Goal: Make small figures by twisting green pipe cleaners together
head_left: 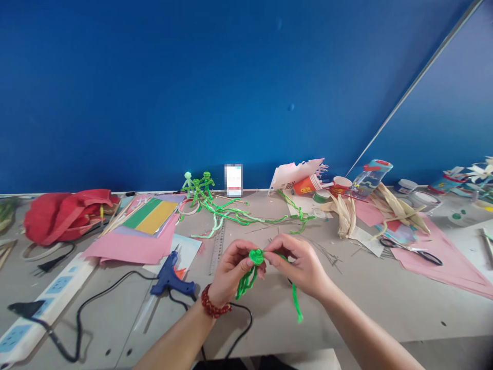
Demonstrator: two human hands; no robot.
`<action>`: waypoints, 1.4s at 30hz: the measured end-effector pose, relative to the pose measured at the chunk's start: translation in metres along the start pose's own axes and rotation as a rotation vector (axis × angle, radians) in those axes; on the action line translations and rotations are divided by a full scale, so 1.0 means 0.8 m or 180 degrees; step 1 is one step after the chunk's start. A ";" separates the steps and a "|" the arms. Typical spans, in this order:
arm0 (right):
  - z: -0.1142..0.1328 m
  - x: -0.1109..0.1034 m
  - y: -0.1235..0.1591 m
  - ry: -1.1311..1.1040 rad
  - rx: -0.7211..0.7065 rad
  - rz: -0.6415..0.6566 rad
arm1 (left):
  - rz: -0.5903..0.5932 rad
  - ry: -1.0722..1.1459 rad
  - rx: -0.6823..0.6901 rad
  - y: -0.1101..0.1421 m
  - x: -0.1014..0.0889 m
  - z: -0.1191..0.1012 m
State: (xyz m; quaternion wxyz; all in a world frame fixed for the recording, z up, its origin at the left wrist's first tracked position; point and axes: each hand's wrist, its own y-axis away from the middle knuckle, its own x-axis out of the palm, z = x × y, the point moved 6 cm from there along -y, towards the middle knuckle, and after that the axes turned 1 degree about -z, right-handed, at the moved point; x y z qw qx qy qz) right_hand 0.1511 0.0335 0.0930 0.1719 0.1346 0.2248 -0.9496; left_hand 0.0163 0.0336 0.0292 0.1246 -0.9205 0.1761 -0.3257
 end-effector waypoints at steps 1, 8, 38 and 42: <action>-0.004 0.003 0.000 -0.0283 0.0142 0.0079 | 0.0059 0.0111 -0.0076 0.000 0.002 0.002; -0.027 0.026 0.003 -0.1841 0.1038 0.0286 | -0.0033 0.0346 -0.0388 0.000 0.000 0.011; 0.006 0.013 0.003 0.1339 -0.0611 -0.0197 | -0.0747 -0.1343 0.0147 0.004 -0.017 -0.005; 0.010 0.014 0.007 0.1282 -0.0621 -0.0311 | -0.0661 -0.1741 0.0320 0.005 -0.019 -0.006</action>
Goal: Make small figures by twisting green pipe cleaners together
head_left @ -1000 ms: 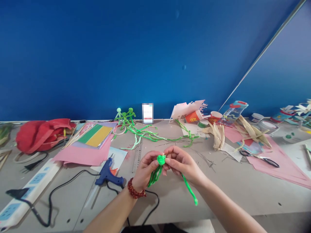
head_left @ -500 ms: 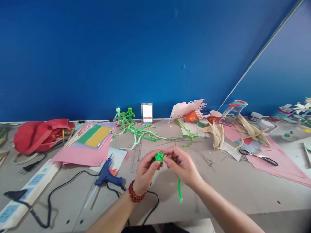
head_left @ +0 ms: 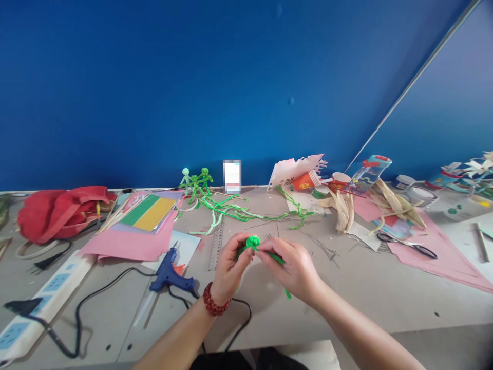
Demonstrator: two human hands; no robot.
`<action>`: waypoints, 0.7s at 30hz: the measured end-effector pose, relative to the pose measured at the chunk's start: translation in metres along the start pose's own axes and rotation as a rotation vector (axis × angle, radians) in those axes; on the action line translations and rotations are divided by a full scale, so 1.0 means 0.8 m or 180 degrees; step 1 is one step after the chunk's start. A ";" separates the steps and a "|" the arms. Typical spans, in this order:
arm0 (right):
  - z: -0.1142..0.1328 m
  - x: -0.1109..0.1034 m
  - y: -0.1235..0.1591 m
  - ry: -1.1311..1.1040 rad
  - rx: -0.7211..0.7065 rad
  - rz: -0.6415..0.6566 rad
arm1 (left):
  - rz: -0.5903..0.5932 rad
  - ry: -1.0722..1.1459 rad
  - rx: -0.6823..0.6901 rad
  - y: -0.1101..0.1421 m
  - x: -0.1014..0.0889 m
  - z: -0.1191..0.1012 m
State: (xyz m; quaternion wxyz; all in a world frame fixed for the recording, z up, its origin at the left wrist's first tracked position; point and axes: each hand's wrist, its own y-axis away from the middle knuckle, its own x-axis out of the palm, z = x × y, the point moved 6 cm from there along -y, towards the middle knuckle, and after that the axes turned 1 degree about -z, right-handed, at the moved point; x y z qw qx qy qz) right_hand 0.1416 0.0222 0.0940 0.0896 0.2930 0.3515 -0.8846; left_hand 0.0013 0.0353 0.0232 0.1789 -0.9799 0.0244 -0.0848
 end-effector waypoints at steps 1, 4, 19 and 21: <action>0.000 -0.001 0.000 -0.0030 0.0049 0.0005 | 0.0021 -0.0146 0.0084 0.001 -0.001 -0.001; 0.001 -0.002 -0.001 -0.0022 0.0109 0.0114 | 0.0025 -0.0639 0.0442 0.003 -0.005 -0.009; -0.011 -0.011 0.014 -0.0537 0.0306 0.0042 | 0.0162 -0.1516 0.1680 0.018 0.003 -0.037; -0.012 -0.012 0.013 -0.0561 0.0353 0.0061 | 0.0232 -0.1552 0.1833 0.020 0.005 -0.041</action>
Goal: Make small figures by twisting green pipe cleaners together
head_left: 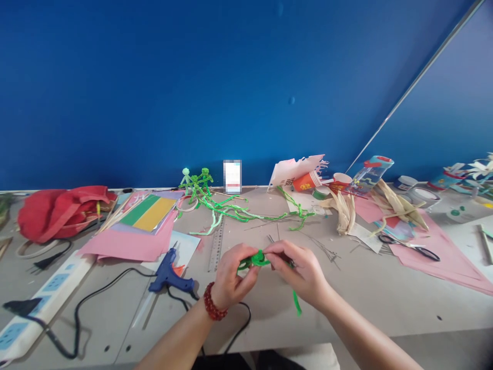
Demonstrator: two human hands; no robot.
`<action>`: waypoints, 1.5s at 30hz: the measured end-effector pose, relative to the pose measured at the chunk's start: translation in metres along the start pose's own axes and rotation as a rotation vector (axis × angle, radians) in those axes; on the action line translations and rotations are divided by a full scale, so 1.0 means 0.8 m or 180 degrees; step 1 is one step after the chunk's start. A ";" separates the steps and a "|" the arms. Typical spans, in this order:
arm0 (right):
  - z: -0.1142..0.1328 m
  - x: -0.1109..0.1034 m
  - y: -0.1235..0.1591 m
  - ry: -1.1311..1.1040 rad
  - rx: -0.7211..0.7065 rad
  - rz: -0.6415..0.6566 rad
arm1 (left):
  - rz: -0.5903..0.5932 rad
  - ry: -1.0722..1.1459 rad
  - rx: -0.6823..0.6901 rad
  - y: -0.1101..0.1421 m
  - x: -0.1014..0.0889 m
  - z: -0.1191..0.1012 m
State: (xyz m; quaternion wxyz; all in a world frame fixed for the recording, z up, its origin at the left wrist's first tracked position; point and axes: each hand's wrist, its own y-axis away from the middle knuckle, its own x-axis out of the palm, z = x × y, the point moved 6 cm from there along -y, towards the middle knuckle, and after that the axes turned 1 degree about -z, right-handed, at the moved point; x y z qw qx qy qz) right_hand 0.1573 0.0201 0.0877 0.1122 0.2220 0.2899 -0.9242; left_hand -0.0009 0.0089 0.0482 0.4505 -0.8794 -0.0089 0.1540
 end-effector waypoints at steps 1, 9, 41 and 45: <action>0.000 0.000 0.000 -0.0007 -0.0002 0.0018 | 0.0032 -0.0002 0.0067 -0.001 0.000 -0.002; 0.008 -0.003 -0.001 0.0144 -0.0182 0.0101 | 0.0229 -0.0136 0.0256 -0.006 0.000 -0.007; 0.034 0.002 -0.033 0.1167 -0.1093 0.0257 | 0.0084 -0.0059 0.0021 -0.011 0.005 -0.009; 0.033 0.001 -0.037 0.0989 -0.0879 0.0316 | 0.0067 0.0057 -0.0087 -0.010 0.003 -0.005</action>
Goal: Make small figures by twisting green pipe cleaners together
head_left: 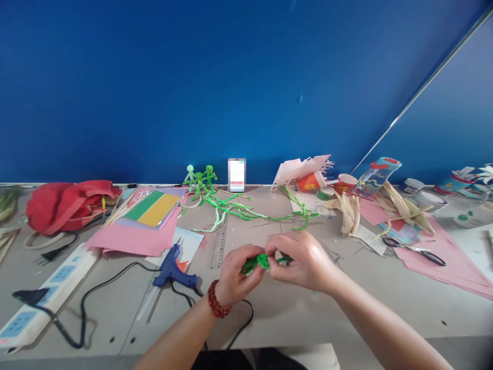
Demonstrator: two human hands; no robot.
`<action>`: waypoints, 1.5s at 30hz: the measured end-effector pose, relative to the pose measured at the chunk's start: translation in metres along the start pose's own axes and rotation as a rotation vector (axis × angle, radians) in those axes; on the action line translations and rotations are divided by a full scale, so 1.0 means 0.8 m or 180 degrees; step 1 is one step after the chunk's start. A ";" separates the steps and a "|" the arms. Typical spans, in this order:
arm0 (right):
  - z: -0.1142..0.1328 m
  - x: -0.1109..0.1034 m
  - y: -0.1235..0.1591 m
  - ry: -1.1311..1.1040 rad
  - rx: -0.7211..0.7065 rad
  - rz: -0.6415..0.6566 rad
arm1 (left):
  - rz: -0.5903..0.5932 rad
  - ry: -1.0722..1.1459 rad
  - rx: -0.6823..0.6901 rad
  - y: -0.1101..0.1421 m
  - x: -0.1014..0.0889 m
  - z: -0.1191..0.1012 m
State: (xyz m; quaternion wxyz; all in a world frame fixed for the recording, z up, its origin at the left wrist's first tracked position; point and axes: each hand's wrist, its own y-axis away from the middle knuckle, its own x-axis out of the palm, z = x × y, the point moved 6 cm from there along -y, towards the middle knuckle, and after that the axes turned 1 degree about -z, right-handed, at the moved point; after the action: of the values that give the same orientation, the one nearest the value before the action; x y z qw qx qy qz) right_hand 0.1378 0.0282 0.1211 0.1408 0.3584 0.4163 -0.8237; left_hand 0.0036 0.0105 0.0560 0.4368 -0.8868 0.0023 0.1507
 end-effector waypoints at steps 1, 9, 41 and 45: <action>-0.001 -0.001 0.000 -0.0019 0.0039 0.0004 | 0.0005 0.0022 -0.0022 0.000 0.000 0.000; -0.006 -0.002 0.000 0.0000 0.0290 0.0039 | 0.0059 0.0063 -0.0220 0.001 0.000 -0.001; -0.032 -0.004 0.023 -0.0890 0.0875 0.0110 | -0.0094 0.2372 -0.2310 0.017 0.029 0.046; -0.032 -0.003 0.023 -0.0822 0.0865 -0.0058 | 0.0030 0.2646 -0.2457 0.016 0.032 0.047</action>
State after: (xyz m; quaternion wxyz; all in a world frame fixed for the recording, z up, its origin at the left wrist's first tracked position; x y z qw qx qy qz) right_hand 0.1611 0.0364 0.1016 0.1360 0.2616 0.2829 -0.9127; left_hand 0.0164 0.0345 0.0177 0.0426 -0.9670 0.1228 -0.2192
